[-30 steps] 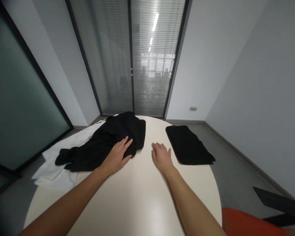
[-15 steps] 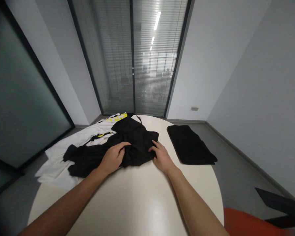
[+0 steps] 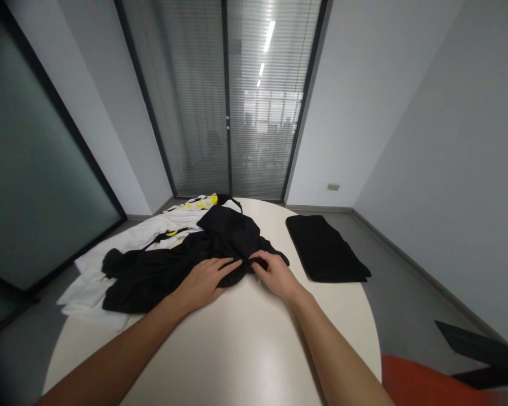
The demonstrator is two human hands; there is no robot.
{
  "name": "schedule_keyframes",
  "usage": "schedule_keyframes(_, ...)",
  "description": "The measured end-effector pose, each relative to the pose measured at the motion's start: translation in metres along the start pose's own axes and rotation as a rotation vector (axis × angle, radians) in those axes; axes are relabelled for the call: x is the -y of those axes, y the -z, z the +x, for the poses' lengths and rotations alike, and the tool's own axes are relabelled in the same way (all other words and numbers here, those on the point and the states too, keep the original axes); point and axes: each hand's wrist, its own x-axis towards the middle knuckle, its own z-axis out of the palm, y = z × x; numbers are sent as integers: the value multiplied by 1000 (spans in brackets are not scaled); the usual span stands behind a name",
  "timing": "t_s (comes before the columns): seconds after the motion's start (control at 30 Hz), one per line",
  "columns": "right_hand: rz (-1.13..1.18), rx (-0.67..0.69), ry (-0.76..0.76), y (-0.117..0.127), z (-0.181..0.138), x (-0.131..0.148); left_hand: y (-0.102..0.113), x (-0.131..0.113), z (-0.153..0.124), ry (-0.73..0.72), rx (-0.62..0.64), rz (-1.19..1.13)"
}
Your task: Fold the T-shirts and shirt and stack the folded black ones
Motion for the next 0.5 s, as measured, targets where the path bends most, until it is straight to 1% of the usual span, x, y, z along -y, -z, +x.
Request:
schedule_keyframes(0.1, -18, 63, 47, 8, -4, 2, 0, 14, 0, 100, 3, -179)
schedule_keyframes(0.17, -105, 75, 85, 16, -6, -4, 6, 21, 0, 139, -34, -397)
schedule_keyframes(0.23, -174, 96, 90, 23, -8, -13, 14, 28, 1, 174, -96, -630)
schedule_keyframes(0.3, -178, 136, 68, 27, -9, -21, 21, 36, 2, 223, -196, -793)
schedule_keyframes(0.33, -168, 163, 54, 28, -9, -24, 22, 41, 2, 254, -253, -830)
schedule_keyframes(0.4, -159, 216, 40, 26, -9, -26, 20, 52, 4, 336, -363, -816)
schedule_keyframes(0.47, -172, 243, 40, 21, -8, -25, 16, 59, 4, 428, -477, -685)
schedule_keyframes(0.5, -173, 234, 41, 19, -8, -23, 14, 60, 4, 452, -532, -588)
